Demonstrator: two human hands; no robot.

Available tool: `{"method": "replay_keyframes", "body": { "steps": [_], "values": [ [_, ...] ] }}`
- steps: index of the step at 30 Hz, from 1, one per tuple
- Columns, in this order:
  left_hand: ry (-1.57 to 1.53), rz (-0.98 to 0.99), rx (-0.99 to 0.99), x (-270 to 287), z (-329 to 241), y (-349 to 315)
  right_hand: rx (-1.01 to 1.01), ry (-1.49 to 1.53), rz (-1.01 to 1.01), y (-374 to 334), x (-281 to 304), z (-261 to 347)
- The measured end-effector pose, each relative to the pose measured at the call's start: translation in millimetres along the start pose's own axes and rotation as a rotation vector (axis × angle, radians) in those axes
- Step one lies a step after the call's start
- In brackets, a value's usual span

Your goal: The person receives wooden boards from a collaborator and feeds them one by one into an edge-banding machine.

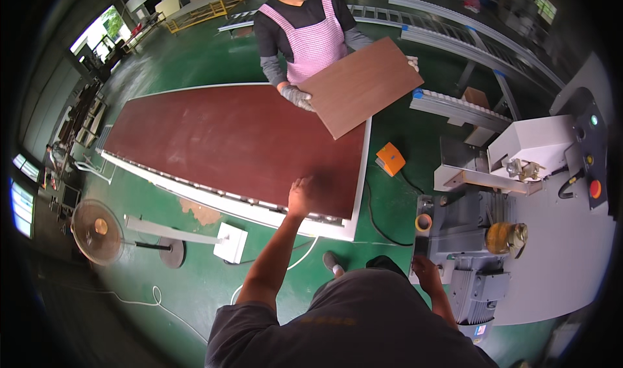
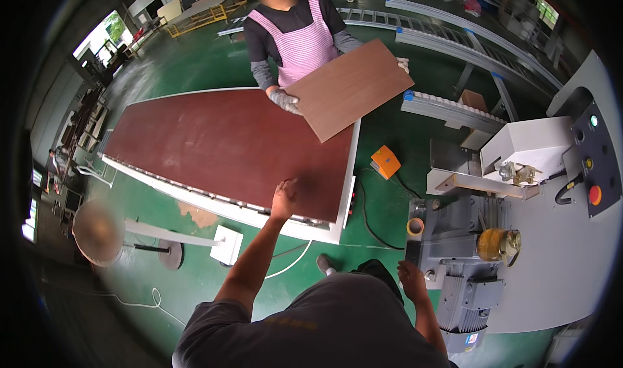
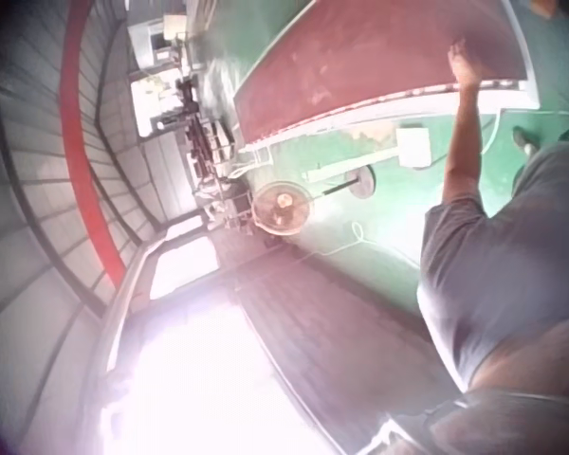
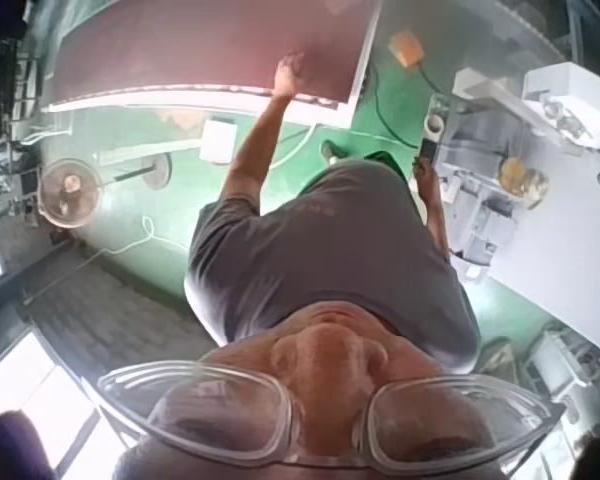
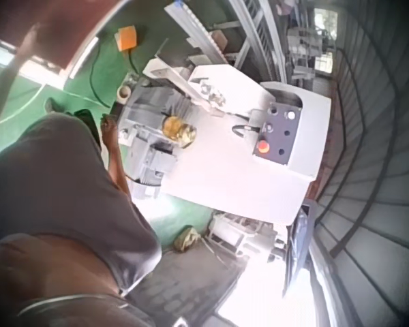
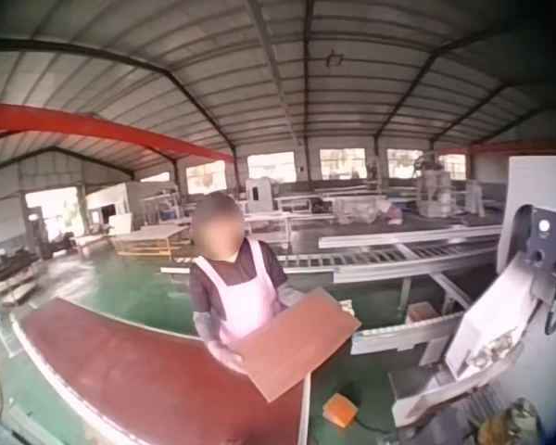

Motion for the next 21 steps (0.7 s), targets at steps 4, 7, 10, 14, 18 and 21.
{"method": "replay_keyframes", "body": {
  "steps": [4,7,10,14,18,21],
  "values": [
    [0.132,0.005,0.18,-50.1,27.6,33.0,-0.102,-0.204,-0.091,16.1,-8.8,-38.8],
    [0.134,-0.065,0.095,-66.4,32.6,17.5,-0.142,-0.092,-0.061,30.4,-15.9,-39.7],
    [-0.681,-0.263,0.394,-51.0,57.6,15.7,-0.06,0.003,-0.026,79.3,-17.5,-3.0],
    [-0.585,-0.457,0.395,5.4,21.9,21.8,0.047,0.071,0.007,141.7,-17.2,16.9],
    [-0.559,-0.61,0.124,59.0,-55.9,66.4,0.133,0.054,0.004,195.1,-0.4,26.6],
    [-0.36,-0.584,-0.028,92.6,-125.9,88.8,0.271,0.055,-0.048,222.5,8.7,43.7]
  ]
}}
Point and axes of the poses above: each hand's wrist, its own y-axis towards the middle knuckle, its own x-axis out of the back of the hand, z = x × y, the point moved 4 cm from there along y, towards the middle knuckle, and after that the axes turned 9 degrees about -y, right-handed, at the moved point
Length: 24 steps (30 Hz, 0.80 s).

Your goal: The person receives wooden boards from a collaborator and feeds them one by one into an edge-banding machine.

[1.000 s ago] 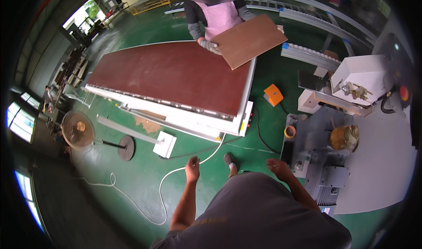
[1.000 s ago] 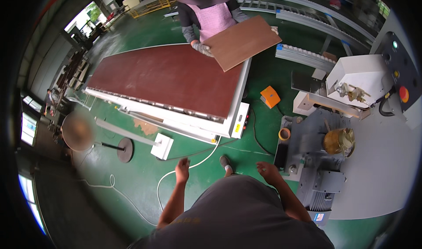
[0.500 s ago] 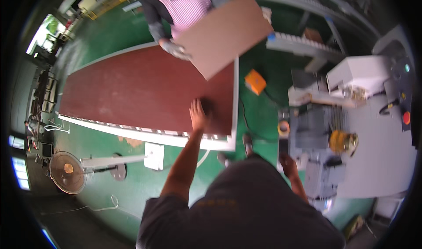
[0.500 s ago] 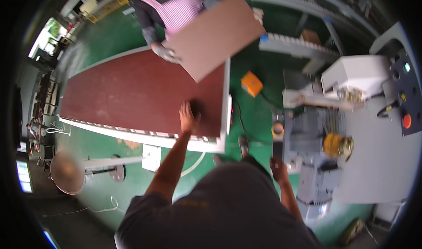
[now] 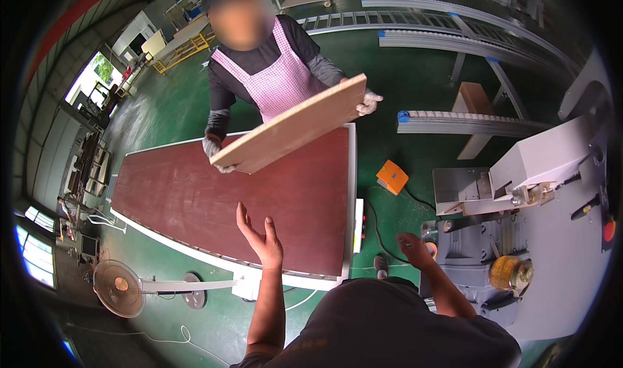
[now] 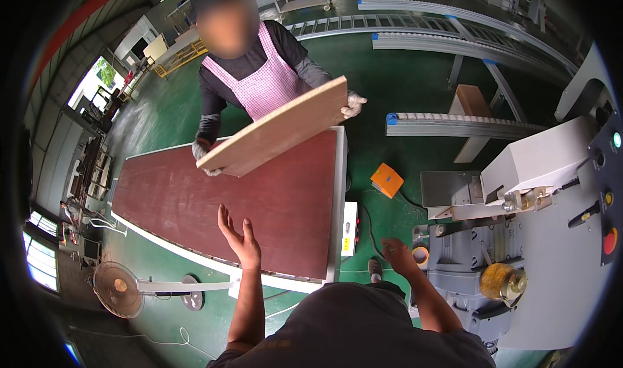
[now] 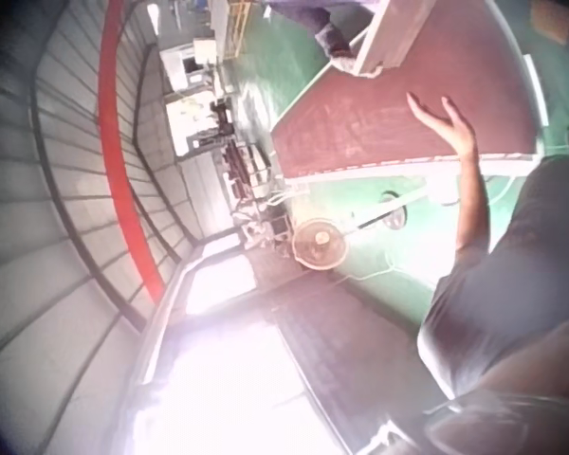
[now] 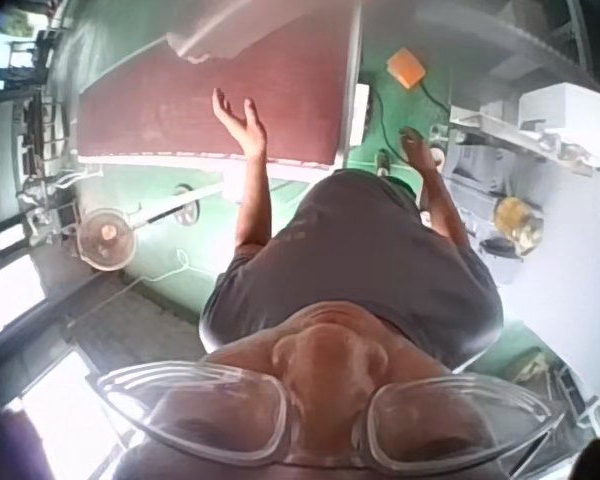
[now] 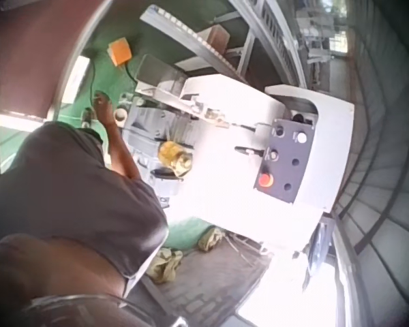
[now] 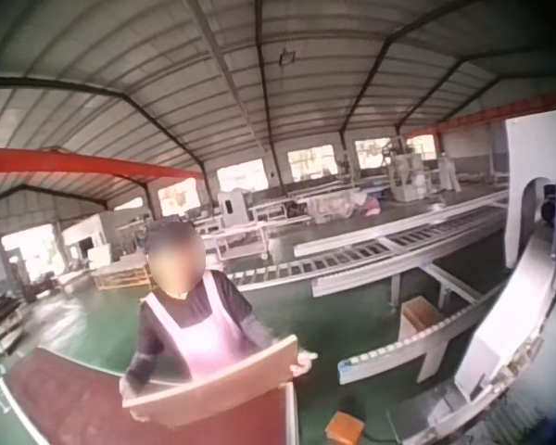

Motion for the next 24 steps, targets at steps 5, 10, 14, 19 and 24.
{"method": "replay_keyframes", "body": {
  "steps": [5,10,14,19,24],
  "values": [
    [0.033,0.108,-0.168,-37.7,-35.1,17.9,0.014,0.06,0.06,18.4,7.3,-0.9],
    [0.183,0.184,-0.274,-70.2,-41.6,20.6,-0.099,0.084,0.119,2.3,5.1,-21.6],
    [0.411,0.296,-0.155,-78.7,14.6,23.3,-0.148,0.071,0.198,-12.2,1.0,-37.2],
    [0.708,0.414,0.119,-63.2,129.1,-3.5,-0.162,0.092,0.21,-19.8,4.5,-44.5],
    [0.833,0.5,0.374,-55.5,168.2,-28.8,-0.197,0.091,0.194,-21.8,11.9,-59.5]
  ]
}}
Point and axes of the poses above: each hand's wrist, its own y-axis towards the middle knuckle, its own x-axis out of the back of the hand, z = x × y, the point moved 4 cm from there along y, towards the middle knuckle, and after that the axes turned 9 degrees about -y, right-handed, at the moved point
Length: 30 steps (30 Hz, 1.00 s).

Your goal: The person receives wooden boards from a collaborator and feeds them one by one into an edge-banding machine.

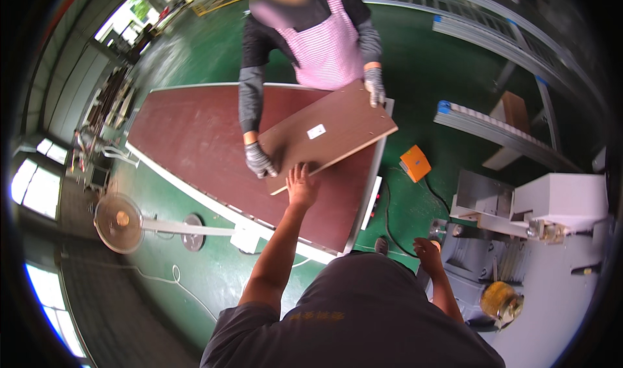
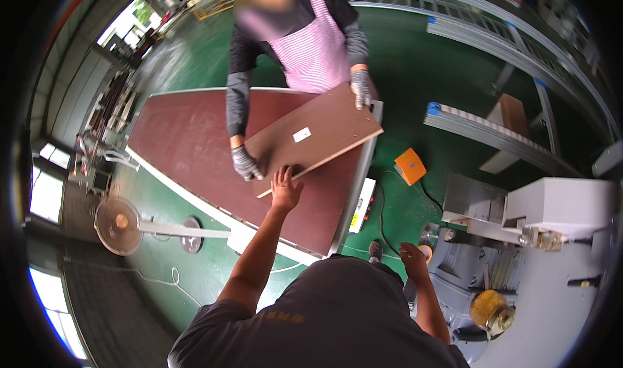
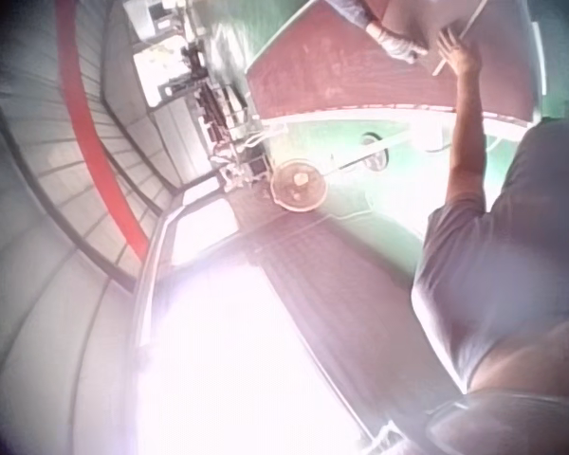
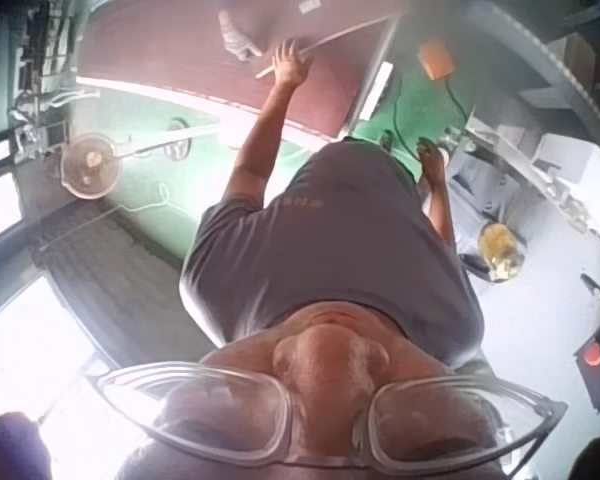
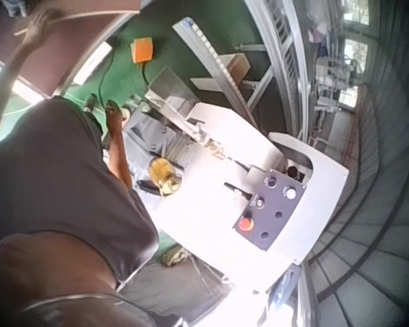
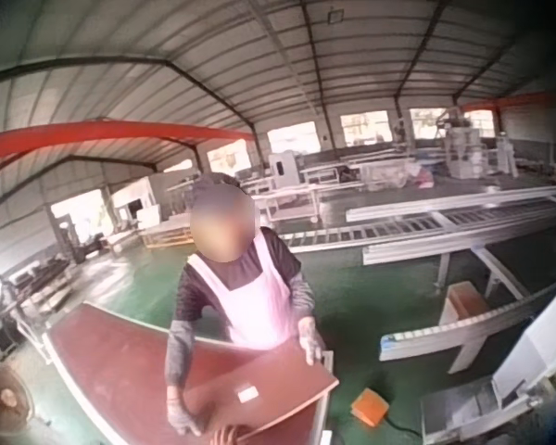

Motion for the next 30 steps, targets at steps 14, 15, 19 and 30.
{"method": "replay_keyframes", "body": {
  "steps": [14,15,19,30],
  "values": [
    [0.094,0.119,0.218,23.4,87.2,-33.7,-0.046,-0.088,0.114,-17.6,-35.3,-4.9],
    [0.111,0.12,0.216,26.3,89.0,-36.8,-0.047,-0.105,0.117,-20.6,-37.3,-5.6],
    [0.105,0.126,0.244,33.4,97.0,-56.0,-0.111,-0.076,0.11,-32.9,-49.7,-19.3],
    [-0.013,0.008,0.074,35.7,97.9,-172.4,-0.252,-0.243,0.195,-87.5,-63.0,-107.8]
  ]
}}
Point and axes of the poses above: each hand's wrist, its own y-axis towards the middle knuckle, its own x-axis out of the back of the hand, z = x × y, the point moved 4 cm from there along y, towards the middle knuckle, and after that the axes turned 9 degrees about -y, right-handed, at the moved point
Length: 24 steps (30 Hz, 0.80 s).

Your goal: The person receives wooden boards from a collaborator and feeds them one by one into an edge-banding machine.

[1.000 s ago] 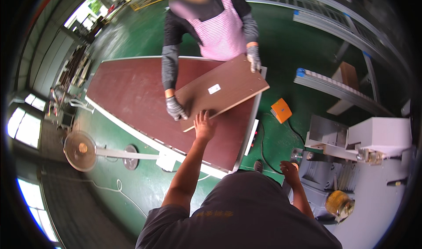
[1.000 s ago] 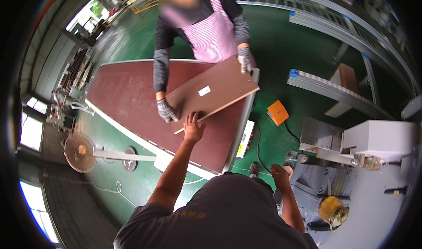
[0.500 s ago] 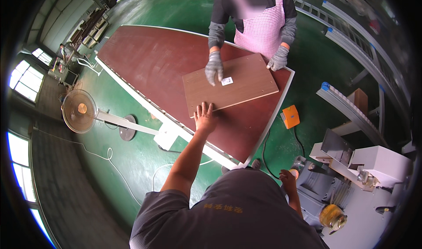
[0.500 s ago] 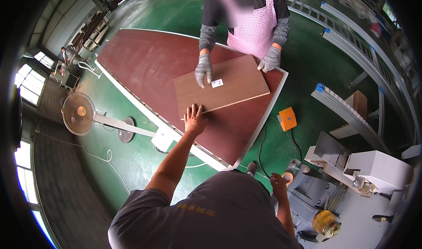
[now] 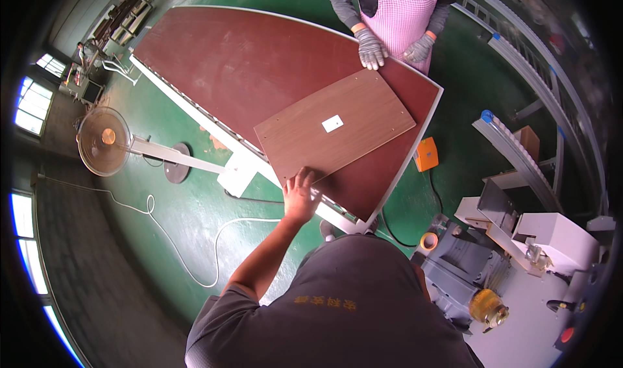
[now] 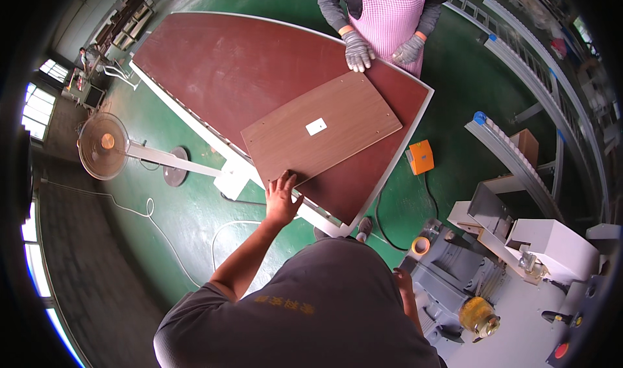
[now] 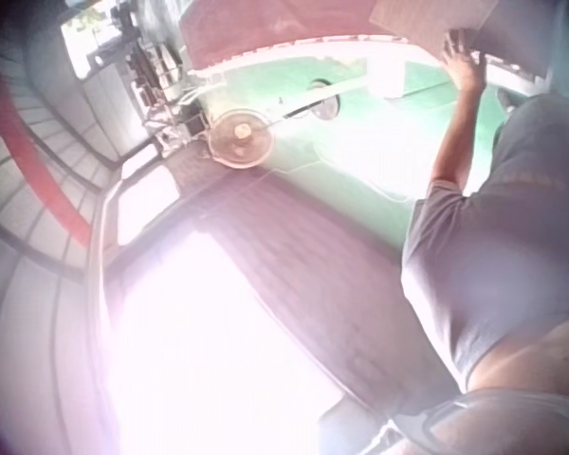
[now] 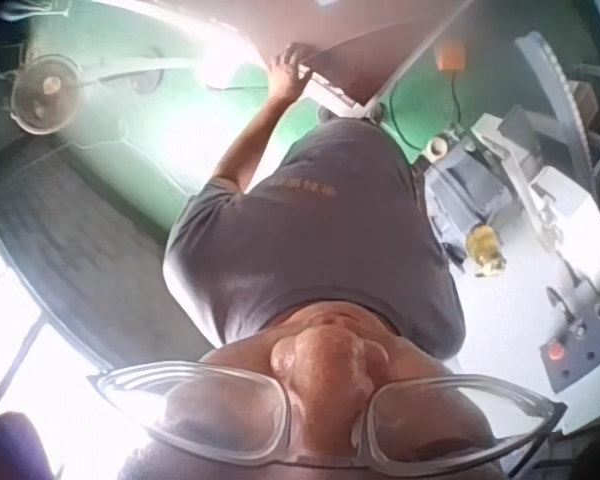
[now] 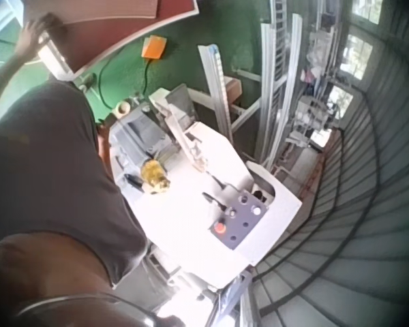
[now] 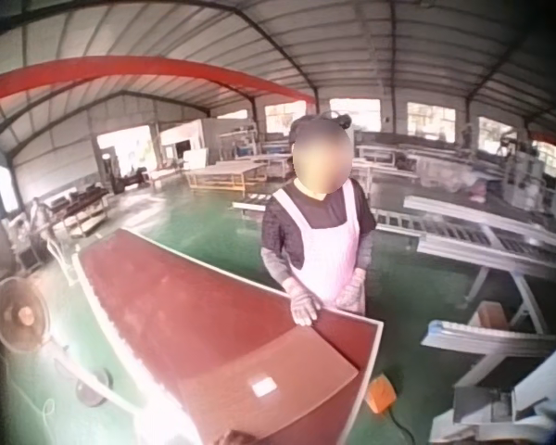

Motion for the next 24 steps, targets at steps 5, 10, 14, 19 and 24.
{"method": "replay_keyframes", "body": {
  "steps": [5,10,14,19,24],
  "values": [
    [-0.373,-0.459,0.117,3.9,68.4,1.1,0.151,0.058,0.037,45.3,-60.5,-211.7],
    [-1.261,-0.246,0.628,-16.0,123.7,12.2,0.182,0.046,0.143,47.6,-61.4,-203.4],
    [-1.318,-0.109,0.662,-17.3,133.2,9.2,0.208,0.091,0.211,45.1,-53.6,-189.4],
    [-1.196,0.018,0.752,-15.3,137.3,4.1,0.172,0.002,0.147,38.3,-44.1,-184.9],
    [-0.807,0.125,0.744,-6.8,137.0,6.2,0.17,-0.146,0.152,43.7,-44.6,-195.2]
  ]
}}
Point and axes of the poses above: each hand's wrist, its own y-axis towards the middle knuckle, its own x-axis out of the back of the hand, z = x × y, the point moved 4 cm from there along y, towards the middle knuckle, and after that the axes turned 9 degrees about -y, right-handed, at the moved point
